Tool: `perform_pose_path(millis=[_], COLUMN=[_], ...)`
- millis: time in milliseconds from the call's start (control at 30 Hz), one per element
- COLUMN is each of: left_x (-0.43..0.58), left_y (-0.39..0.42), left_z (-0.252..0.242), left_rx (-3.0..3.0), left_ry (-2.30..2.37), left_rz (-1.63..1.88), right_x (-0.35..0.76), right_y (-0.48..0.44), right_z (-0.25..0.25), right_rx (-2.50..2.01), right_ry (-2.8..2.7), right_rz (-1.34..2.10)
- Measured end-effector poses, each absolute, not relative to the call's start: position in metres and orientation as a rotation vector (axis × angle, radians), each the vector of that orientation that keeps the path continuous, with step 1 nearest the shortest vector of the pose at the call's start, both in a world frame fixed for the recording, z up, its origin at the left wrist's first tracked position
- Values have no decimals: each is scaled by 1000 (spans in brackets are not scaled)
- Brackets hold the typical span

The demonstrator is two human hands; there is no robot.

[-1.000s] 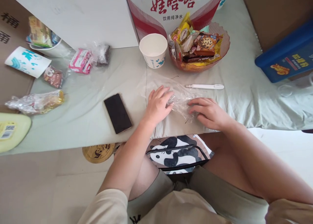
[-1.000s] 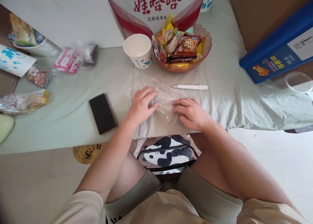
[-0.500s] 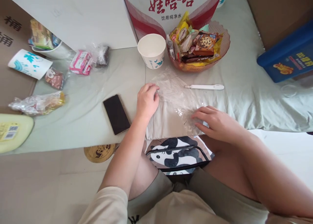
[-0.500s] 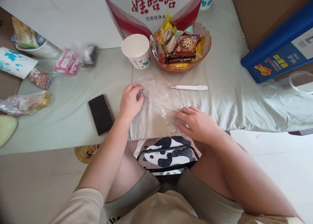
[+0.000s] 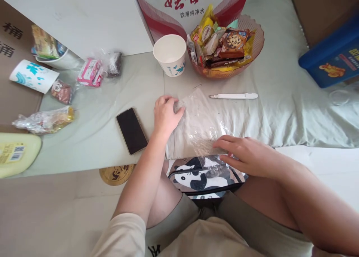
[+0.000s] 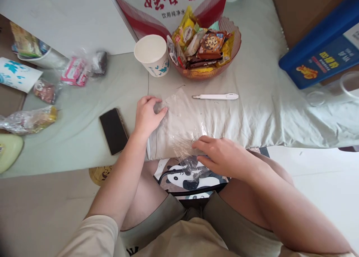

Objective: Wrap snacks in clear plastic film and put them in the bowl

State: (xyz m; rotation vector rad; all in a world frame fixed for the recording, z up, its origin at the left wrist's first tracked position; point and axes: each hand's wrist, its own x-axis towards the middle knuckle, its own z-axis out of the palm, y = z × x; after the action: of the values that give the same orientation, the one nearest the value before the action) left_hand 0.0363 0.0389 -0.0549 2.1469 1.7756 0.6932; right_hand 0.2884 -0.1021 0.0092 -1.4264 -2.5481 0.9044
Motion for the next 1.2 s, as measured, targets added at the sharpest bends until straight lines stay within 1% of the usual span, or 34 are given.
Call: perform_pose_path(millis=[133,233,333,433,567,633,767,833,1000,1067,1200], left_x=[34,35,40,45,47,46,46,48,54,52,38], left_y=[41,43,41,37,34,34,29,27,24,23,20], left_z=[-55,-50,-41,-32,-23,-19,-10,-6,-2,1,4], left_rx=[2119,2037,1771,1395,1143,1098,1013,985,983,994,1048], left_ry=[1729,1614,1380,1163,1083,1048,948,887,799,818,872], left_rz=[701,780,879,887,832,838,831,801,801,821,863], right_x=[286,285,284,283,284,286,289,285,260,253,252], right_y=[-101,-101,-101,-100,-92,-85,-66,-57,-46,-46,-53], right_z=[6,3,0,-1,6,7,-7,-19,-29,-23,-10], right_rx=[-1457,-1474,-1462,-1429,-1301,-1290,-1440,-1397,-1193,-1190,-1160], right_ry=[-2541,-2555,-2552,-2521,-2455,-2316,-1814,-1657,-1492,-1484,-1361], right_rz=[906,908,901,917,1072,1092,882,1003,1629,1718,1723])
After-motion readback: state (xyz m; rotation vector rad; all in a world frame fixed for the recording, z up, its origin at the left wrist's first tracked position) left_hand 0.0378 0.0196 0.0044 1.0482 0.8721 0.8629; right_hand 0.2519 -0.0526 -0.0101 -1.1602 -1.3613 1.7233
